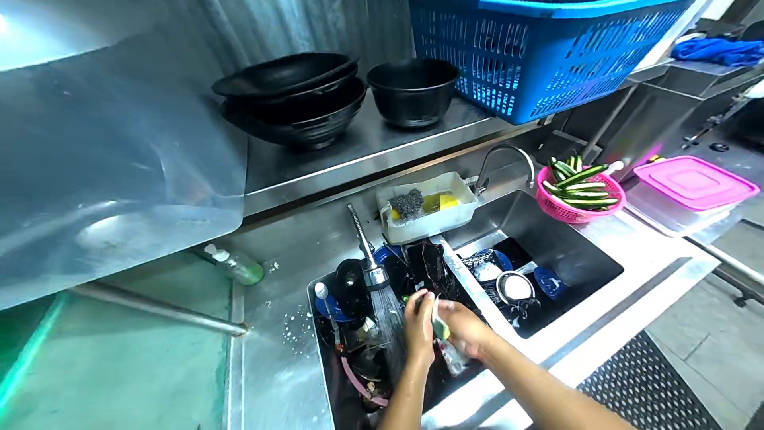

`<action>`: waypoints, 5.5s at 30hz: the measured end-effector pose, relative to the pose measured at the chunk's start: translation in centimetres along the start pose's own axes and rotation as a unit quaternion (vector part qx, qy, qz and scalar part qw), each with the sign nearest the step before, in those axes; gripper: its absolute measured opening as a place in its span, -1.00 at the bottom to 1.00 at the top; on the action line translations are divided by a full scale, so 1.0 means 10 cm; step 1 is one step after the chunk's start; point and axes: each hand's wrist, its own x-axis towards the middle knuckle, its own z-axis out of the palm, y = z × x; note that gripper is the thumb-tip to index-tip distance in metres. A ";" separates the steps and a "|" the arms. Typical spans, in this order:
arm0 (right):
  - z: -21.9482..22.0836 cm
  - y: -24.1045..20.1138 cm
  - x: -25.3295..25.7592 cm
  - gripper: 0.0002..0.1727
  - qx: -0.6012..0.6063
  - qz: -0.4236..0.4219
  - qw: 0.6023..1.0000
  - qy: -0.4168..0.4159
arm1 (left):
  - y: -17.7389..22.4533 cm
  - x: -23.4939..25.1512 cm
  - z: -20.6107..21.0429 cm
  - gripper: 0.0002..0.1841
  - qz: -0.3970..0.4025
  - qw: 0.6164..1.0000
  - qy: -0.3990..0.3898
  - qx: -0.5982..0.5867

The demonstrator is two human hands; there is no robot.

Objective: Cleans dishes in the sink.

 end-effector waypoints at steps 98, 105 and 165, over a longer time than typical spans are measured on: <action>0.15 0.14 -0.06 -0.64 0.204 0.133 0.966 0.087 | -0.31 -0.10 -0.16 -0.41 -0.208 0.974 0.083 0.037; -0.33 -0.27 0.01 -0.42 -0.031 0.095 0.995 0.017 | -0.24 0.11 -0.52 -0.21 -0.094 0.938 0.056 0.328; -1.55 -0.12 -0.46 -0.63 0.150 0.000 0.957 0.248 | -0.13 -0.50 -1.17 -0.31 -0.303 0.941 0.117 0.095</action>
